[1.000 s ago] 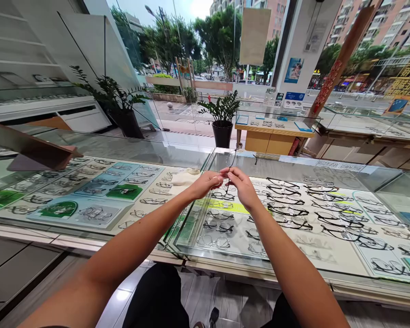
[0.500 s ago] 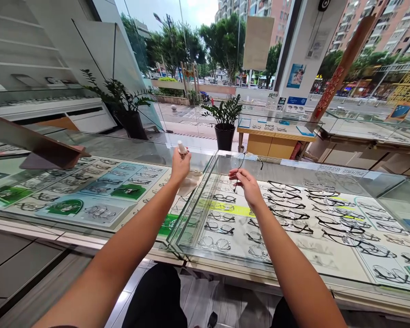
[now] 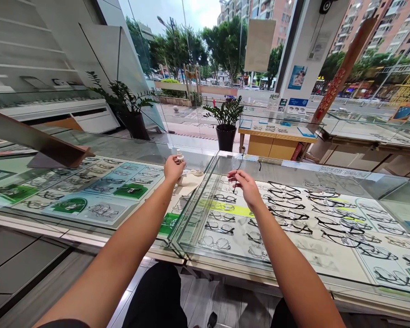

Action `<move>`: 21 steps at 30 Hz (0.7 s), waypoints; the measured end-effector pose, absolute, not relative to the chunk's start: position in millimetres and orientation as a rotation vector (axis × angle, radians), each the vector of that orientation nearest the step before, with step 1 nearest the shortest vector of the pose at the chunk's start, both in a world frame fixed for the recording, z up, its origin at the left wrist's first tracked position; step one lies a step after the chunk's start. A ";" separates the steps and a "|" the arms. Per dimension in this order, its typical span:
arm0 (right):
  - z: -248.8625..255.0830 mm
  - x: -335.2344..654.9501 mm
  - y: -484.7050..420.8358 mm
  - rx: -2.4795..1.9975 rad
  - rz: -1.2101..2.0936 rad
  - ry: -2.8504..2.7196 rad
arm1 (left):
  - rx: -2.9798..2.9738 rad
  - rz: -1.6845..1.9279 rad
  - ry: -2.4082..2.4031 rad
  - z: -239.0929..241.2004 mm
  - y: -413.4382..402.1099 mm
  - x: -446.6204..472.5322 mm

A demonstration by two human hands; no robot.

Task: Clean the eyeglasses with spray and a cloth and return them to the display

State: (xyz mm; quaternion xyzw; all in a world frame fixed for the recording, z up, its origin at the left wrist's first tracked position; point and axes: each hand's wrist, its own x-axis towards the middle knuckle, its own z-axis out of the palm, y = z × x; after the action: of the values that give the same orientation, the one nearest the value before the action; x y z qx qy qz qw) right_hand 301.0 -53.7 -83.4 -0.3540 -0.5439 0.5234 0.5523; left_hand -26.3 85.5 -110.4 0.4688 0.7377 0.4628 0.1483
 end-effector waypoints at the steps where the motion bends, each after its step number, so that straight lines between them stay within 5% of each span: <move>1: -83.3 301.0 -53.7 -0.838 1.237 -1.286 | 1.352 1.321 2.121 -110.8 85.8 -26.0; 5: -82.2 300.4 -53.9 -0.842 1.244 -1.289 | 1.376 1.340 2.157 -105.5 80.2 -20.9; 10: -80.1 300.2 -54.6 -0.842 1.233 -1.284 | 1.763 1.780 2.047 -81.5 62.8 -6.4; 17: -79.2 300.4 -54.3 -0.844 1.230 -1.284 | 2.154 0.863 1.676 -81.9 64.1 2.3; 21: -77.9 299.7 -55.5 -0.847 1.238 -1.285 | 2.071 0.722 1.751 -90.8 69.7 -2.1</move>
State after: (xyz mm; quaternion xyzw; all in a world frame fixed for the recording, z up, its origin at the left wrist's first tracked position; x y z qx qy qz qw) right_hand 299.7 -55.5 -77.9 -0.3581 -0.5430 0.5233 0.5505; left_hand -2.1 69.7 -90.8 0.7277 0.6152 0.2535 0.1667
